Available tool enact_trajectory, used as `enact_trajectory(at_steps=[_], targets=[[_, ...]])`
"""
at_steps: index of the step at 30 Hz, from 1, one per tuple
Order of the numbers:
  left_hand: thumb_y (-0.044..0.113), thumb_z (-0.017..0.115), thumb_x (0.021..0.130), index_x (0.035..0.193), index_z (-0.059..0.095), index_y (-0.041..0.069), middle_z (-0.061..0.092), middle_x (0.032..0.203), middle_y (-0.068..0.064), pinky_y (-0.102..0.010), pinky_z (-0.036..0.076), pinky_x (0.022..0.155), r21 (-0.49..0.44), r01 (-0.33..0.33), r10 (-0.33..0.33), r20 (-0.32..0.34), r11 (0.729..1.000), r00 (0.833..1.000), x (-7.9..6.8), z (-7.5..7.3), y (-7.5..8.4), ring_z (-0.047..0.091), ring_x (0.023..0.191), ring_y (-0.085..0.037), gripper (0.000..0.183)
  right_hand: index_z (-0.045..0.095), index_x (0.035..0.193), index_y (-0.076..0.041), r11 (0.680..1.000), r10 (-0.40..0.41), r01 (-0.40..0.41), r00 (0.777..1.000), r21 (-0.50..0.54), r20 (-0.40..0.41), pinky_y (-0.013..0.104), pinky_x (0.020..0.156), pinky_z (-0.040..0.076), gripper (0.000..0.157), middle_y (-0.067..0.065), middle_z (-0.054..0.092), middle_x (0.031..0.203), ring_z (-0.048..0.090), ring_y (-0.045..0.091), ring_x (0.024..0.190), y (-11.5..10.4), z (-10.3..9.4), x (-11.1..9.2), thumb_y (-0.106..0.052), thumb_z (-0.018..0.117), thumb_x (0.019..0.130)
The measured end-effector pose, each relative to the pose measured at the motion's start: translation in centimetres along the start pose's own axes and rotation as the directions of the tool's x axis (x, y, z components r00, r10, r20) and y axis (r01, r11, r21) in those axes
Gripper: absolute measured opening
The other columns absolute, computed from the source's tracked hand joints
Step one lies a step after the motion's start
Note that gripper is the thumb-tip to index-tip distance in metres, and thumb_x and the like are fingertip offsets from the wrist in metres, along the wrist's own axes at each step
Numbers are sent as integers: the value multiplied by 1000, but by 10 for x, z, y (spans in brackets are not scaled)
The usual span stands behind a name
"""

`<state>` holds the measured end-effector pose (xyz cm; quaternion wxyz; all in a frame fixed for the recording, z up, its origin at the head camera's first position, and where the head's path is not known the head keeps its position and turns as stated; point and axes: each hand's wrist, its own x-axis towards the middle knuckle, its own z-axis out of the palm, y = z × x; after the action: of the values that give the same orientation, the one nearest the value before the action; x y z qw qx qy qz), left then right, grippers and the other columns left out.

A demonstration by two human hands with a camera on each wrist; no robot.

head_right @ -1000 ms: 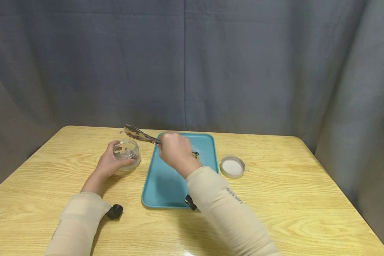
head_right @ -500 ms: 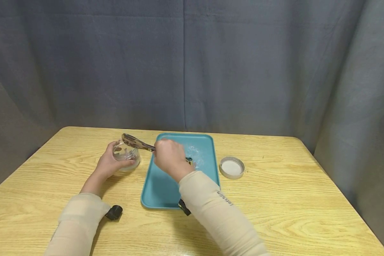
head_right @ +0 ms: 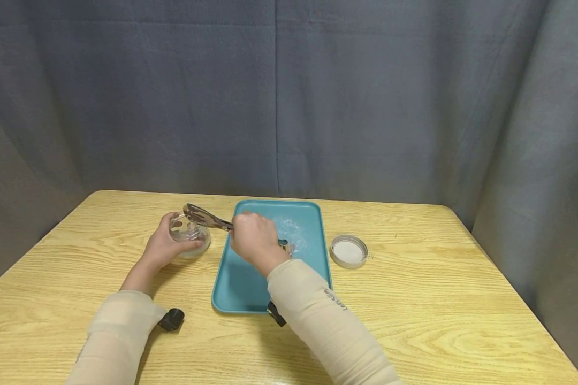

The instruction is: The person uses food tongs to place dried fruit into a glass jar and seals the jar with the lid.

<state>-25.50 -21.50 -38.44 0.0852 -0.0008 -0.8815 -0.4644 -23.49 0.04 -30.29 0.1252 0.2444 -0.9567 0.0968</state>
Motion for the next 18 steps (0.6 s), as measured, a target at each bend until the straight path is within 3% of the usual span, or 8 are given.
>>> enact_trajectory(at_steps=[18], targets=[[31, 74, 65, 134, 16, 7, 33, 129, -24, -51, 28, 89, 3, 0, 0, 2, 1000, 1000, -1, -1, 3, 34, 112, -42, 93, 61, 76, -16, 1000, -12, 10, 996, -15, -84, 27, 43, 38, 13, -3, 43, 64, 46, 12, 55, 0, -5, -4, -27, 58, 82]])
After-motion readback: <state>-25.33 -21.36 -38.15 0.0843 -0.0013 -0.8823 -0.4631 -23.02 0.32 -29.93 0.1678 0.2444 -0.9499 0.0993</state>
